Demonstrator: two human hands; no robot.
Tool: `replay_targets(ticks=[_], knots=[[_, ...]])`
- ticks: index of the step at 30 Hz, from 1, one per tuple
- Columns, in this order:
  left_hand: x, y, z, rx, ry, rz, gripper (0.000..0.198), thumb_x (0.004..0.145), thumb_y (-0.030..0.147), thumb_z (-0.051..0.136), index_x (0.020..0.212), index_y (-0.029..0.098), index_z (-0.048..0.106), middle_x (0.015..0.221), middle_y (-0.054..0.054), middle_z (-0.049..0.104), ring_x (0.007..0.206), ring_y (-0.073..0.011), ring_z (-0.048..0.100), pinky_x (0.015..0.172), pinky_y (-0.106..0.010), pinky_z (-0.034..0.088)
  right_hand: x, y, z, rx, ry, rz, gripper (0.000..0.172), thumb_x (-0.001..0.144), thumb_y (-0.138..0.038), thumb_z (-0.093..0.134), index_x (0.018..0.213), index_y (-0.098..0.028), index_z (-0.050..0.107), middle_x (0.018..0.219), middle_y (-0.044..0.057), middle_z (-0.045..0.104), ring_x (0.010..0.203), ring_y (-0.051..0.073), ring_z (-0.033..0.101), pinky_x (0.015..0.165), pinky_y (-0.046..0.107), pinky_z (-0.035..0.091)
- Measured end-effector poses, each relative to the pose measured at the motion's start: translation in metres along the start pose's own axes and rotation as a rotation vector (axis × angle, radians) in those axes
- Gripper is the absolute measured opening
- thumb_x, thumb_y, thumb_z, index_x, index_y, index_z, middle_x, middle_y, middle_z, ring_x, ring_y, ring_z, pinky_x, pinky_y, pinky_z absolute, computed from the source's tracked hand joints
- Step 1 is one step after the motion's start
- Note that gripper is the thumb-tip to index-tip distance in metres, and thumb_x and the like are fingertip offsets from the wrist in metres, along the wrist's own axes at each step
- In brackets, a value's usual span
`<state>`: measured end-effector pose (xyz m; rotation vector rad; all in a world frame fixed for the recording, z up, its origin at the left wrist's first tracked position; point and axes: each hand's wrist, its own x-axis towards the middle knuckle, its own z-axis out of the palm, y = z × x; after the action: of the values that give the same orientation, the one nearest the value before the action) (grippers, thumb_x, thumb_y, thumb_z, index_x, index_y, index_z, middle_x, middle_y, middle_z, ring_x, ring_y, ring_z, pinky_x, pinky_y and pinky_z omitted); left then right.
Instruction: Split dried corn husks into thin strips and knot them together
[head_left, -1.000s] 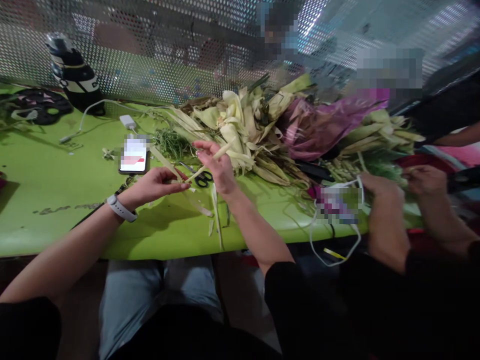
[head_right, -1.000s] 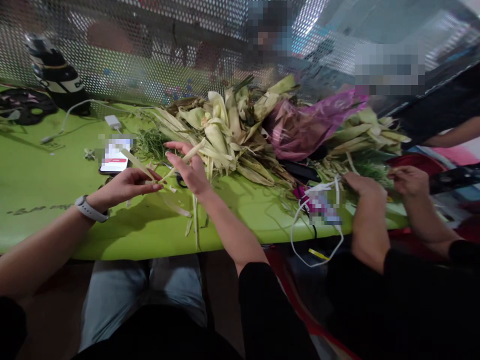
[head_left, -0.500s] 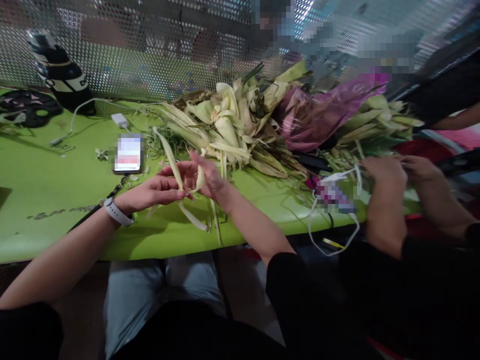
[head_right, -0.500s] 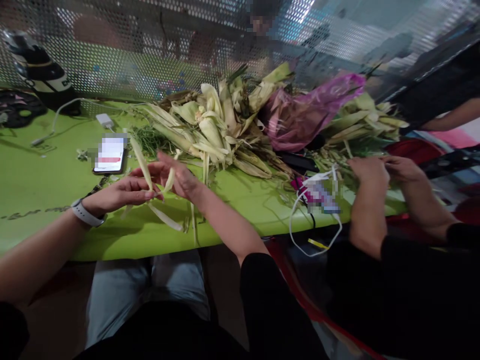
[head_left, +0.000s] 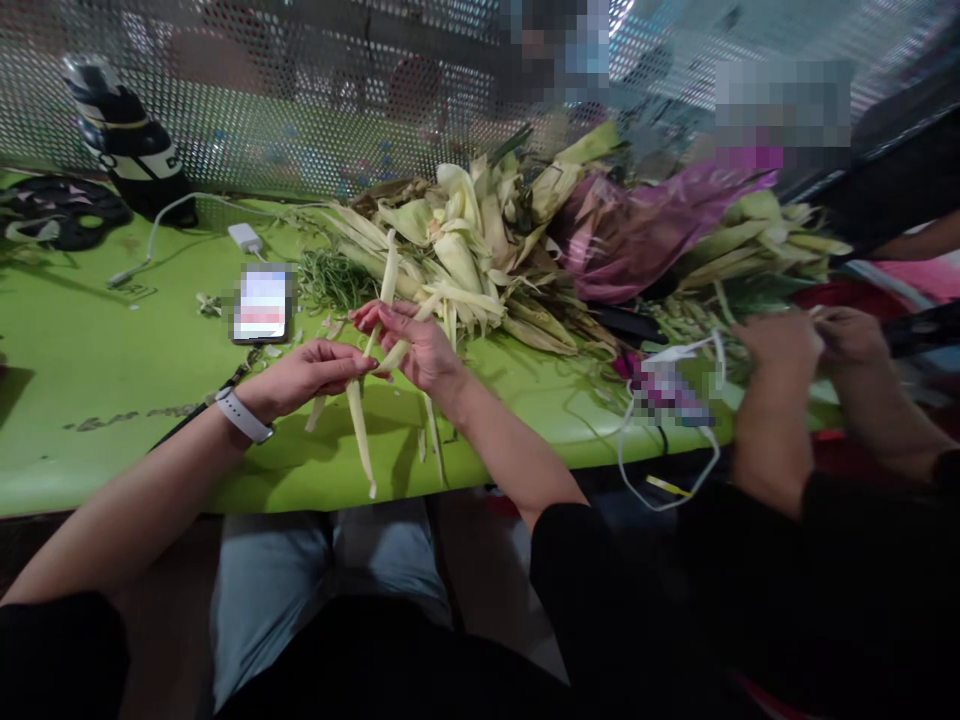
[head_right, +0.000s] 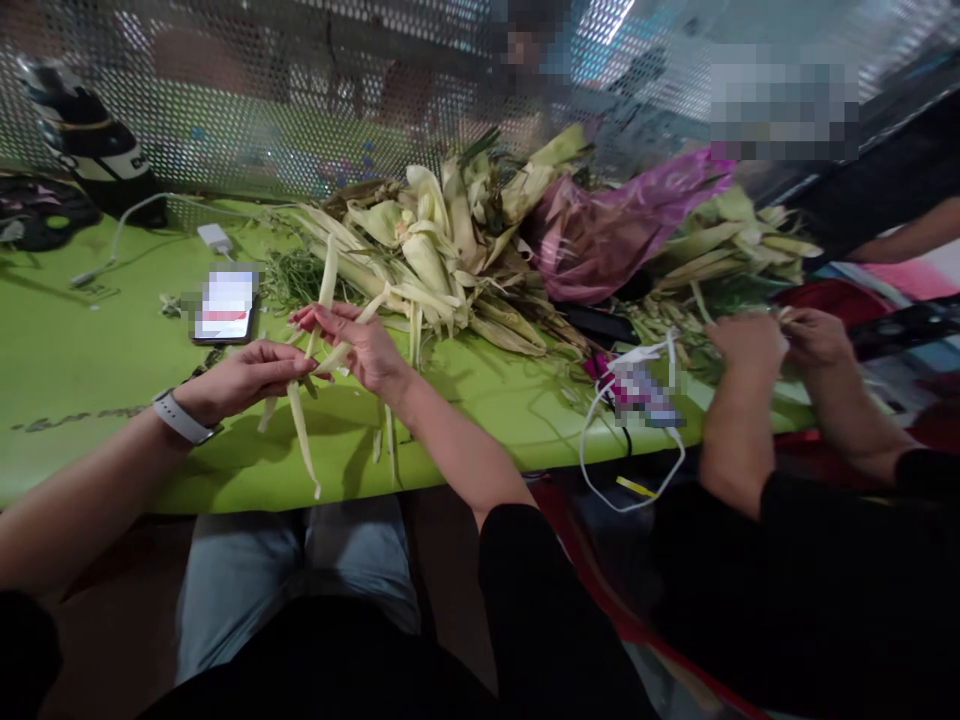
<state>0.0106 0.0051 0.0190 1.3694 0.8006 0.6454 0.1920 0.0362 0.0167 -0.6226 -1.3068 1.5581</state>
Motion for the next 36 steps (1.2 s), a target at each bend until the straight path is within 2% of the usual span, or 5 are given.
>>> replay_targets(ticks=[8,13,24,30,36], knots=[[0.009,-0.006,-0.001,-0.247,0.294,0.091,0.028,0.081,0.043,0.070,0.082,0.016,0.072,0.055,0.002,0.051,0.045,-0.0076,0.046,0.043,-0.021,0.035,0.009,-0.011,-0.011,-0.088,0.047,0.183,0.045,0.083,-0.062,0.061,0.087,-0.018,0.072,0.079,0.004,0.072,0.071,0.014,0.067,0.065,0.026,0.055],[0.009,-0.009,-0.004,-0.193,0.307,0.097,0.021,0.080,0.038,0.074,0.083,0.017,0.071,0.060,0.001,0.060,0.052,-0.0086,0.055,0.051,-0.021,0.042,0.010,-0.005,-0.017,-0.210,0.111,0.147,0.045,0.086,-0.061,0.060,0.071,-0.019,0.069,0.041,-0.007,0.044,0.037,0.006,0.036,0.045,0.022,0.039],[0.016,-0.022,-0.012,-0.237,0.322,0.146,0.022,0.084,0.028,0.062,0.097,0.015,0.075,0.095,-0.008,0.077,0.090,-0.0196,0.071,0.092,-0.036,0.053,0.012,-0.004,-0.011,-0.216,0.167,0.091,0.038,0.079,-0.052,0.072,0.066,-0.018,0.062,0.058,-0.003,0.061,0.054,0.007,0.057,0.057,0.020,0.049],[0.011,-0.014,-0.014,-0.118,0.236,0.121,0.030,0.081,0.026,0.067,0.106,0.014,0.074,0.100,-0.012,0.077,0.096,-0.0241,0.072,0.094,-0.041,0.054,0.015,-0.004,-0.018,-0.003,0.187,0.254,0.036,0.083,-0.050,0.069,0.067,-0.020,0.057,0.051,-0.005,0.056,0.046,0.007,0.053,0.050,0.019,0.047],[0.011,-0.011,-0.014,-0.062,0.225,0.126,0.021,0.080,0.031,0.072,0.096,0.017,0.073,0.092,-0.008,0.076,0.083,-0.0179,0.072,0.079,-0.031,0.056,0.015,-0.004,-0.012,0.029,0.181,0.346,0.038,0.088,-0.051,0.064,0.069,-0.018,0.058,0.054,-0.004,0.059,0.044,0.007,0.055,0.049,0.020,0.049]])
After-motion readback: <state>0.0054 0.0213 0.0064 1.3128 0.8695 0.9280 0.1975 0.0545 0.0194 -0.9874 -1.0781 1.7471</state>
